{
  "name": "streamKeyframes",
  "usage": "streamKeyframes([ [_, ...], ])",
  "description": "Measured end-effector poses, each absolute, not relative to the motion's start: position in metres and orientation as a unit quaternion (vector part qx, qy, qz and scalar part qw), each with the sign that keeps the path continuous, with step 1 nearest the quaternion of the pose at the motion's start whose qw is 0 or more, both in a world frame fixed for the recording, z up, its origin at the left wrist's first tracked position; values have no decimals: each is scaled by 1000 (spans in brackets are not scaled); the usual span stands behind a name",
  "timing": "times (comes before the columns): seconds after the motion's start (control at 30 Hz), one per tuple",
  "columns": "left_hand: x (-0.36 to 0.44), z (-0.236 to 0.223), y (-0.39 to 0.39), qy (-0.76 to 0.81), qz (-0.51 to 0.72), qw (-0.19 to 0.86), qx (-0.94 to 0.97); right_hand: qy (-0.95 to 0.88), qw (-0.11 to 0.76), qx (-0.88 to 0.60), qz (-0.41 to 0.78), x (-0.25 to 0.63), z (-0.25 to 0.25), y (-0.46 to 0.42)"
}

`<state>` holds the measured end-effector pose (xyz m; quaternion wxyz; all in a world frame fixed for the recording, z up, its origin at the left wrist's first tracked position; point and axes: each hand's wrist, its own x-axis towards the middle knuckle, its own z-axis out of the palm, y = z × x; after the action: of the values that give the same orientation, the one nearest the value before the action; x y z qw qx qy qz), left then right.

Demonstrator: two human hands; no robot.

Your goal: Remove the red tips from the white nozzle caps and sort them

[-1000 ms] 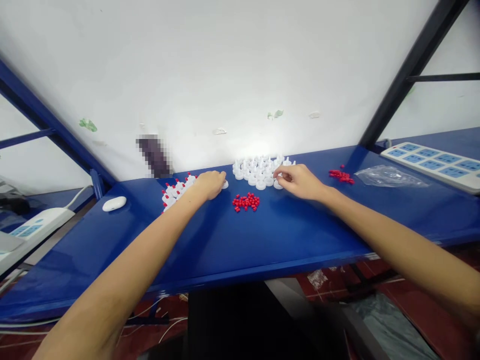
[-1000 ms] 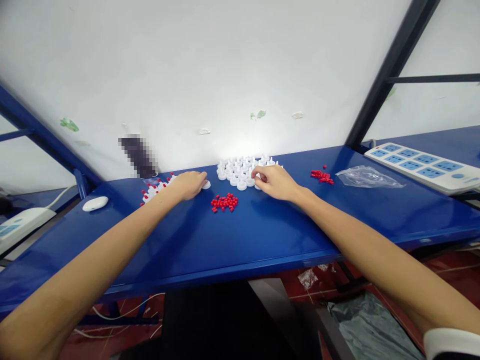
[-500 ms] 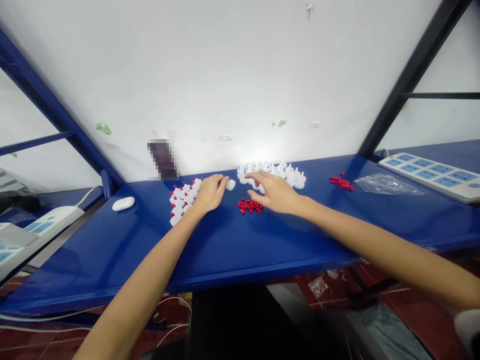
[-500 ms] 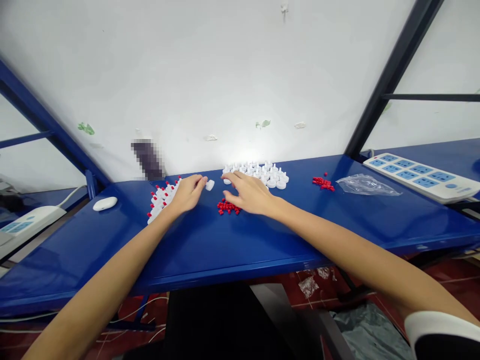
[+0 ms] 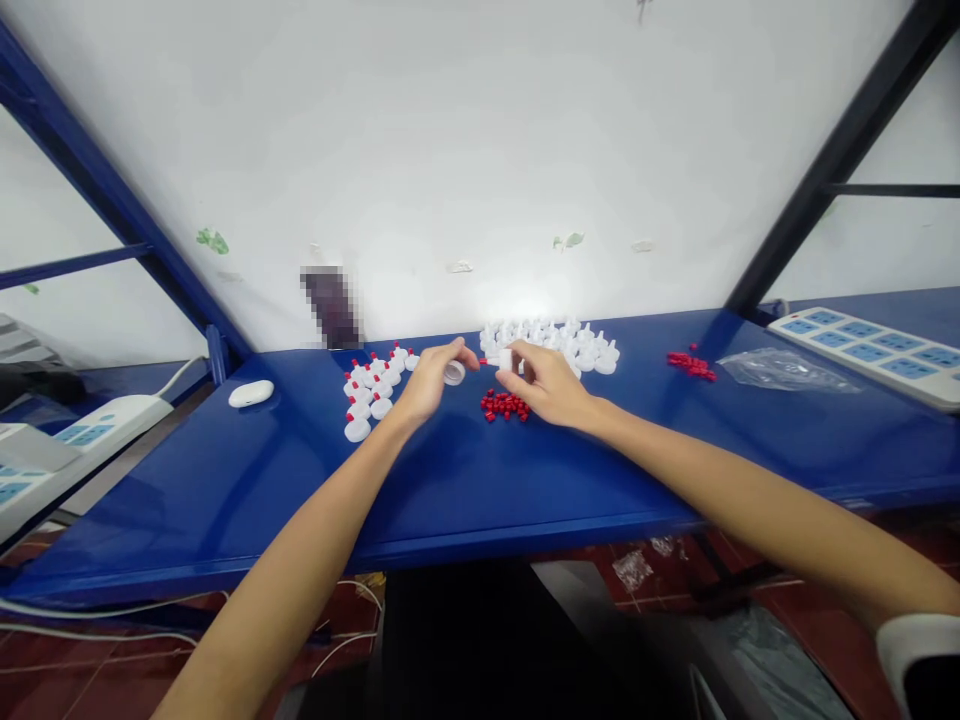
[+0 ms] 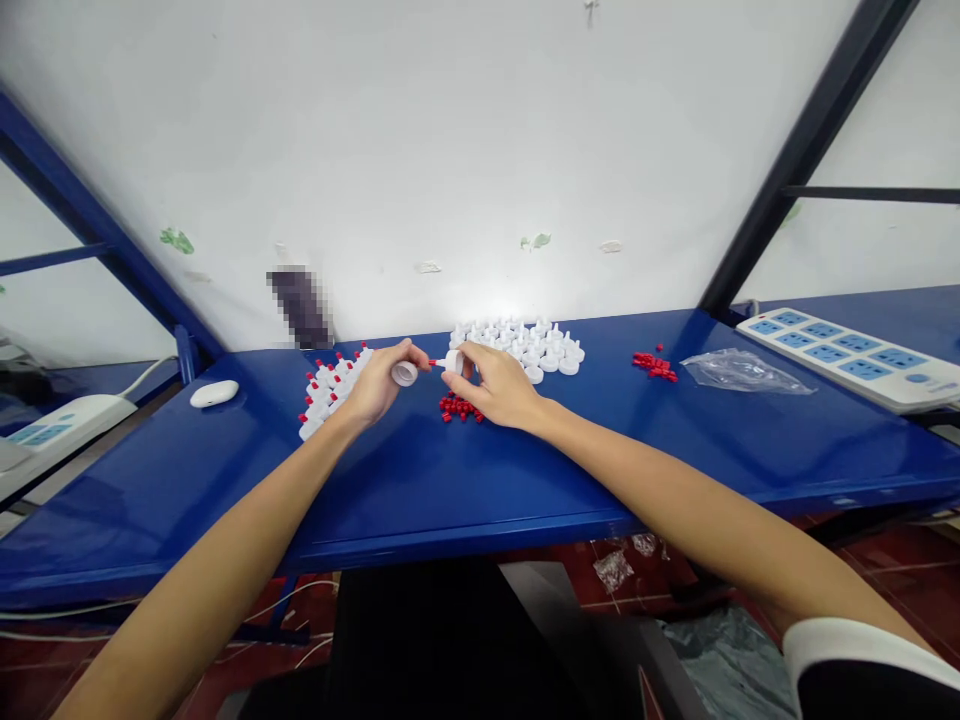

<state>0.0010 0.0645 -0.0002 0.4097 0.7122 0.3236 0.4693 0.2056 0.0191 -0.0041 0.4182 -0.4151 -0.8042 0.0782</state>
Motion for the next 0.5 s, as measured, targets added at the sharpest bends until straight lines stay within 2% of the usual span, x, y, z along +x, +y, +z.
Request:
streamKeyframes([
  [0.17,-16,-4,70,317,534,451,641,-802,423,-409,104,206,-9,17],
  [0.3,-15,-9,67,323,510,448,659,-807,420,-402,102,206,-11,15],
  [0.5,-8,-10,56,353,471,391,707,-815,399,-408,104,205,-12,14],
])
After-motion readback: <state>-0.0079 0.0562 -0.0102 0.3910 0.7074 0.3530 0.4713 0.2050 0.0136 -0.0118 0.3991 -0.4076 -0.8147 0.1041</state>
